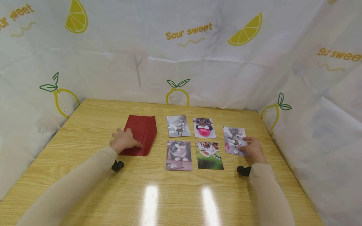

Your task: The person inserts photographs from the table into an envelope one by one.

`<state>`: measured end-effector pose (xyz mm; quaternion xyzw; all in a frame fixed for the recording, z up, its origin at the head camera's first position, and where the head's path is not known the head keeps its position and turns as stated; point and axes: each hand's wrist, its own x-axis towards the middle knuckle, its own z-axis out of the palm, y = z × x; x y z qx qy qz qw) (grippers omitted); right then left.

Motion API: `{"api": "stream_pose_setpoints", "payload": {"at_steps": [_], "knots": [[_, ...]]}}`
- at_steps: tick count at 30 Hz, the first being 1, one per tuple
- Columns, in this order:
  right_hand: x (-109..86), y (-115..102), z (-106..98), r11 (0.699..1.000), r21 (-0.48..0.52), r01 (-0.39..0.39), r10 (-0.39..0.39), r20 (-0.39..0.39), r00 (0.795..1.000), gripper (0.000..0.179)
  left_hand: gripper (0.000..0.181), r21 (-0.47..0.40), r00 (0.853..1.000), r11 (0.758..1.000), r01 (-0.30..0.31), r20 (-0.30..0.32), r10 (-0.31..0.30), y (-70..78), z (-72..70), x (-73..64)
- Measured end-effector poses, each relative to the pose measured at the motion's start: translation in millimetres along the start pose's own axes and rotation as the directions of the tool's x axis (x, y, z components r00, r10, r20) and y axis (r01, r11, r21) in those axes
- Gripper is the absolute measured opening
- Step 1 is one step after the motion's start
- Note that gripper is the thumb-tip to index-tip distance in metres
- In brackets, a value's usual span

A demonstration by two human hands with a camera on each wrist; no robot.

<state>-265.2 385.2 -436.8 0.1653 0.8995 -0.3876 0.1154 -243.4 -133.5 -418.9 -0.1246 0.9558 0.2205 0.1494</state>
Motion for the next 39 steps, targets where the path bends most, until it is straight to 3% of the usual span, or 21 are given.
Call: {"api": "stream_pose_setpoints", "payload": {"at_steps": [9,16,28,39], "knots": [[-1.8,2,-2,0.999,0.037,0.026,-0.027,0.026,0.999,0.072,0.091,-0.005,1.000,1.000,-0.008,0.000,0.008,-2.5,-0.8,2.6],[-2.4,-1,-2,1.000,0.018,0.001,-0.001,0.014,1.000,0.071,0.093,-0.031,1.000,1.000,0.001,0.003,-0.001,-3.4,-4.9,2.8],[-1.7,1,-2,1.000,0.013,0.008,-0.008,0.011,1.000,0.068,0.094,-0.110,1.000,0.994,0.004,0.021,-0.002,-4.6,-17.9,-6.3],[-3.4,1,0,1.000,0.006,0.014,-0.014,-0.006,1.000,0.067,0.094,-0.157,0.999,0.987,-0.034,-0.004,0.034,-9.2,-18.0,-5.1]]}}
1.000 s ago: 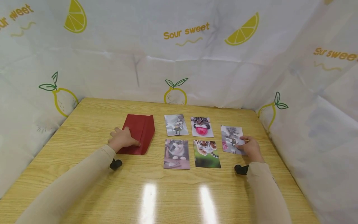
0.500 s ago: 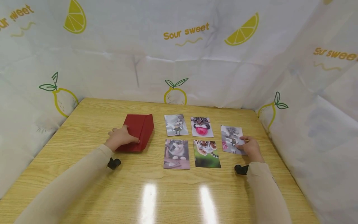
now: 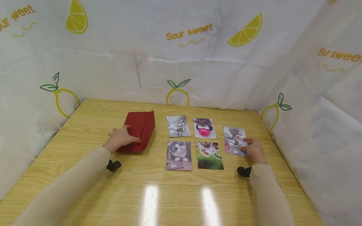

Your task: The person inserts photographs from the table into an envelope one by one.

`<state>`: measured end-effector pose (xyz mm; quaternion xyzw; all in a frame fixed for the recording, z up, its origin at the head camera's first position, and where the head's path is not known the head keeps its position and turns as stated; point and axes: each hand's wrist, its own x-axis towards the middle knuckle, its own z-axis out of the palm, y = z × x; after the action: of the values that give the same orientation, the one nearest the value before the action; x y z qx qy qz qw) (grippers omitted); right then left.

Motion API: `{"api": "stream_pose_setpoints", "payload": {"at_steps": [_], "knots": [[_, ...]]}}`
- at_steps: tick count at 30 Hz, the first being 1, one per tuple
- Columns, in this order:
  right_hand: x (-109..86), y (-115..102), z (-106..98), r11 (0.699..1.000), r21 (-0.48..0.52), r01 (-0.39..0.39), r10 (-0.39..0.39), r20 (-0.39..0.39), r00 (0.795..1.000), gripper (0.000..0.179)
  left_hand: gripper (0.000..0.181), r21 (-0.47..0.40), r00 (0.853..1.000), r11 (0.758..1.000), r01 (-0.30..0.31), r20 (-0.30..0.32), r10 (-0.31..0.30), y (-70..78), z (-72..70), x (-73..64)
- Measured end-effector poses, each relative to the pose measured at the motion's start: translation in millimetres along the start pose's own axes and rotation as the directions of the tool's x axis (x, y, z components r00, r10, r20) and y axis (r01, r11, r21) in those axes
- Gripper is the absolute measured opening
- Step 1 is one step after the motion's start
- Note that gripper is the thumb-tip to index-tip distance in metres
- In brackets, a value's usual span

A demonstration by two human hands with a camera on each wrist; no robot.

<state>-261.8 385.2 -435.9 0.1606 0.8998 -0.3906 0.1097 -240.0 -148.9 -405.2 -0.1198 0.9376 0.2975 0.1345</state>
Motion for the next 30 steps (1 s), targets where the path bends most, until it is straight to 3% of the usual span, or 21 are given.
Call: {"api": "stream_pose_setpoints", "payload": {"at_steps": [19,30], "knots": [[1.7,1.5,0.4,1.000,-0.013,0.000,0.000,0.001,1.000,0.067,0.094,-0.002,0.999,0.999,-0.039,0.024,0.040,-0.5,8.4,2.6],[0.7,6.1,-6.9,0.998,0.058,0.001,0.003,-0.073,0.997,0.053,0.093,0.008,0.998,0.998,-0.059,0.020,0.059,-0.6,8.1,4.4]]}}
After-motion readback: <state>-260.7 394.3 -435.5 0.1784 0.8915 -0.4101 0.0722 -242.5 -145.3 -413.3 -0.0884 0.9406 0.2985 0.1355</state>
